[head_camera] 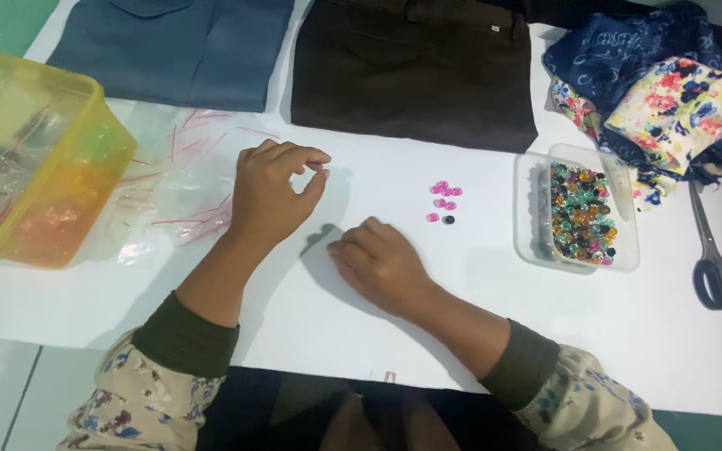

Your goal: Sorting small plastic buttons by color and packaging them into zip-lock bags.

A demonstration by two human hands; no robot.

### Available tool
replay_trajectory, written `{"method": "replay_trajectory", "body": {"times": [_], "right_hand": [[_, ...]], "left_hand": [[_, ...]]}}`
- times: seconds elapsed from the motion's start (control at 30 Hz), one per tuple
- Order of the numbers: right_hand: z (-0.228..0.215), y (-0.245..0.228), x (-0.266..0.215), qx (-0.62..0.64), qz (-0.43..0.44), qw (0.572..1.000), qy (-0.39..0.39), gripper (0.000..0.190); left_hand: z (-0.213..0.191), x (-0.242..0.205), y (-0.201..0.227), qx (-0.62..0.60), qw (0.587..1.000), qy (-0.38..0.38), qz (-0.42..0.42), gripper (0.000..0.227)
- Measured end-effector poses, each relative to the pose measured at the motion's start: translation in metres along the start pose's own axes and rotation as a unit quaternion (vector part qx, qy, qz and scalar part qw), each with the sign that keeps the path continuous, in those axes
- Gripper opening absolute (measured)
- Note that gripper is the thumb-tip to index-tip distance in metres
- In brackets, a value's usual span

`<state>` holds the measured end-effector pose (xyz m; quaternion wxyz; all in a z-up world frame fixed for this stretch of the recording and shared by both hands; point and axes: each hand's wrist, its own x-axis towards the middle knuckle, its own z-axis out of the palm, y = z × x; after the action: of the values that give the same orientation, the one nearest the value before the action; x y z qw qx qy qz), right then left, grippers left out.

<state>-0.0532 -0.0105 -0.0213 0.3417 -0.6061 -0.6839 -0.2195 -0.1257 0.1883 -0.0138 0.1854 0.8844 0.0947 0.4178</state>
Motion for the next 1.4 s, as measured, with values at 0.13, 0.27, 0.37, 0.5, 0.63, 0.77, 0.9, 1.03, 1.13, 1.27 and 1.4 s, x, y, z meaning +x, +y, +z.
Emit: {"method": "replay_trajectory", "body": {"times": [0.13, 0.27, 0.37, 0.5, 0.63, 0.77, 0.9, 1.03, 1.13, 1.27, 1.4], "right_hand": [[-0.032, 0.030, -0.025, -0.067, 0.118, 0.991, -0.015, 0.004], [-0.067, 0.059, -0.043, -0.129, 0.224, 0.966, -0.022, 0.016], [-0.079, 0.067, -0.053, -0.125, 0.310, 0.941, -0.063, 0.019], [-0.083, 0.064, -0.052, -0.087, 0.384, 0.914, -0.102, 0.018], [-0.078, 0.069, -0.066, -0.099, 0.366, 0.921, -0.092, 0.015], [-0.091, 0.069, -0.069, -0.088, 0.365, 0.924, -0.079, 0.016], [-0.129, 0.104, -0.082, -0.195, 0.267, 0.943, 0.023, 0.018], [-0.171, 0.141, -0.114, -0.268, 0.379, 0.885, -0.042, 0.018], [-0.187, 0.149, -0.116, -0.256, 0.559, 0.778, -0.128, 0.022], [-0.198, 0.160, -0.112, -0.206, 0.566, 0.788, -0.132, 0.022], [-0.193, 0.183, -0.116, -0.148, 0.478, 0.855, -0.134, 0.023]], "left_hand": [[-0.022, 0.006, -0.015, 0.030, 0.999, -0.024, 0.000, 0.023], [-0.035, -0.002, -0.051, 0.101, 0.994, -0.020, -0.018, 0.023], [-0.033, -0.005, -0.062, 0.121, 0.992, -0.035, -0.031, 0.024], [-0.027, -0.001, -0.031, 0.124, 0.987, -0.095, -0.040, 0.021], [-0.022, -0.004, -0.026, 0.083, 0.992, -0.090, -0.014, 0.019], [-0.028, -0.007, -0.043, 0.083, 0.995, -0.063, -0.010, 0.019], [-0.043, -0.005, -0.073, 0.182, 0.982, -0.038, 0.026, 0.023], [-0.055, -0.017, -0.105, 0.220, 0.975, -0.017, -0.017, 0.022], [-0.056, -0.025, -0.122, 0.269, 0.963, 0.006, -0.003, 0.027], [-0.054, -0.028, -0.129, 0.293, 0.953, -0.052, -0.062, 0.043], [-0.057, -0.018, -0.110, 0.251, 0.939, -0.123, -0.202, 0.050]]}}
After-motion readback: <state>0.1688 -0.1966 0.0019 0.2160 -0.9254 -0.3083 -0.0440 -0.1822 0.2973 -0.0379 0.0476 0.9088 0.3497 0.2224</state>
